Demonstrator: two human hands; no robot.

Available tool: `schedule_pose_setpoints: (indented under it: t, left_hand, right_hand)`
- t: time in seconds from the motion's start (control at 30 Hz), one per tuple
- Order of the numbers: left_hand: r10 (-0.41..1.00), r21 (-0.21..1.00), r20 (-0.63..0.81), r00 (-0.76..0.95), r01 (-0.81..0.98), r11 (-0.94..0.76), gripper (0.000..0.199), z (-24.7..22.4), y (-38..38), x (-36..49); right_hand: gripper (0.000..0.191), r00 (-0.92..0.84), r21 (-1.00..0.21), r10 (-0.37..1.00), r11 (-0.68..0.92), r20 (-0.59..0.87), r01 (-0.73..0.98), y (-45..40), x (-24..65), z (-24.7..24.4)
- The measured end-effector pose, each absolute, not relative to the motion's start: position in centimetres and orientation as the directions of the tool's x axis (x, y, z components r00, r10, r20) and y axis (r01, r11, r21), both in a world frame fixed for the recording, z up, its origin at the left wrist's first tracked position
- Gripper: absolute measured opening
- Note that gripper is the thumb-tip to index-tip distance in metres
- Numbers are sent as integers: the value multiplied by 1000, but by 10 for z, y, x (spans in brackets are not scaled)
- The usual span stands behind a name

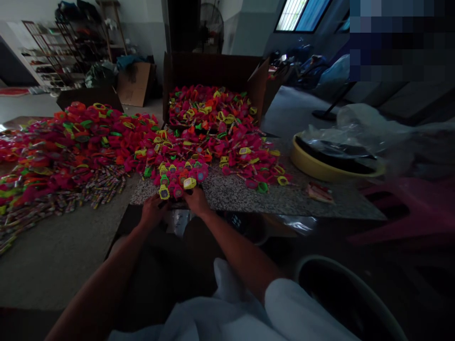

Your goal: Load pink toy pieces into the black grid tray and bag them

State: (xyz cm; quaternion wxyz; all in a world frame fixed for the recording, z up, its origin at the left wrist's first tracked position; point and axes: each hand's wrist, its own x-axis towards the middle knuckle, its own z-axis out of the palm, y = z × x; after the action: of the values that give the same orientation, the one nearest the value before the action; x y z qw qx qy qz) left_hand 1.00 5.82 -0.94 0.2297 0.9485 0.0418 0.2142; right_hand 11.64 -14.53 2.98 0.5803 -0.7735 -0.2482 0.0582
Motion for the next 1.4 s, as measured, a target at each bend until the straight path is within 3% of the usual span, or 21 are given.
schedule_pose_setpoints:
  t: [0.13, 0.57, 1.0, 1.4]
  left_hand:
    - [175, 453, 381, 908, -19, -891, 23, -7, 58, 9]
    - [178, 458, 374, 910, -14, -889, 23, -4, 57, 10]
    - [175, 498, 350, 920, -25, -867, 25, 0, 59, 8]
    - [179, 530, 345, 921, -34, -847, 26, 4, 58, 7]
  right_hand:
    - [43, 872, -937, 462, -206, 160, 281, -153, 116, 23]
    - [43, 779, -779, 580, -367, 236, 509, -156, 119, 27]
    - [39, 788, -630, 605, -568, 118, 530, -154, 113, 41]
    - [39, 820, -708, 558, -528, 127, 469, -147, 111, 38]
